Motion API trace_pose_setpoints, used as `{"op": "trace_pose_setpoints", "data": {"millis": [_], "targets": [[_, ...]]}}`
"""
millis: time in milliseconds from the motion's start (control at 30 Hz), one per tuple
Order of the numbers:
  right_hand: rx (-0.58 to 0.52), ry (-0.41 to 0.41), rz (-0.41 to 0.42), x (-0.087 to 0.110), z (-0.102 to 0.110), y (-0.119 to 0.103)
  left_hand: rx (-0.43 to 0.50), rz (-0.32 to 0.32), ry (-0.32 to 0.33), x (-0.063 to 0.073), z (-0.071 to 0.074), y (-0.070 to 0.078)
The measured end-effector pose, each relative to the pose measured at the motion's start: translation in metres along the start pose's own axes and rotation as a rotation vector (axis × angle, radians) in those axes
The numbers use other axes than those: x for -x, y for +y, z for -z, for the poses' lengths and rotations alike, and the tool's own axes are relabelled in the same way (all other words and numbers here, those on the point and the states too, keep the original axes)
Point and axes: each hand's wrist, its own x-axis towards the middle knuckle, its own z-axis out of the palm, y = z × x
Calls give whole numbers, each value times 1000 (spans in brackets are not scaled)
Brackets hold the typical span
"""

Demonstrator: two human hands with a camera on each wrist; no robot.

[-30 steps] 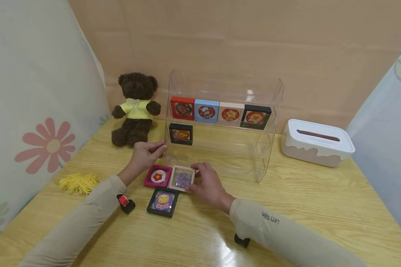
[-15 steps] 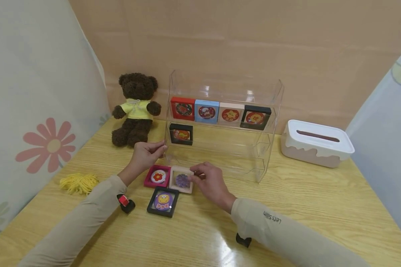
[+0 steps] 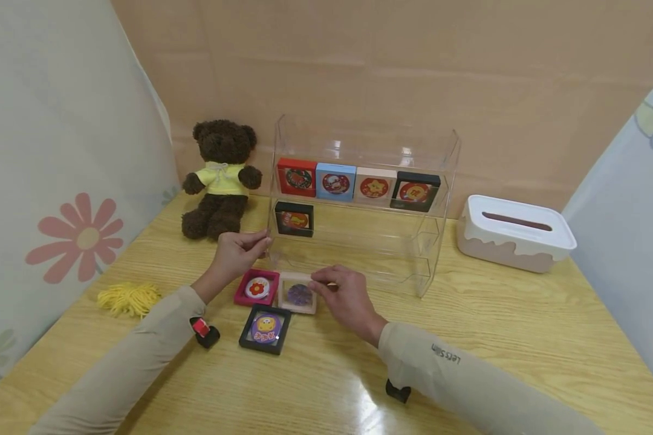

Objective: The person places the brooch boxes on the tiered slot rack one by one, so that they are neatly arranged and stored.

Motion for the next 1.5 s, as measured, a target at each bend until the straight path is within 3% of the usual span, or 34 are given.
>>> {"op": "trace_pose_setpoints", "data": {"millis": [233,733,1067,1500], "targets": [[38,16,65,-4,8,0,-6,3,-2,1,0,2],[121,28,37,-16,28,-9,-42,39,-3,3,0,3],[191,112,145,-35,44,-11,-42,35,-2,2,-1,4],[243,206,118,-55,61,-12,-19,54,-13,2,1,1]]}}
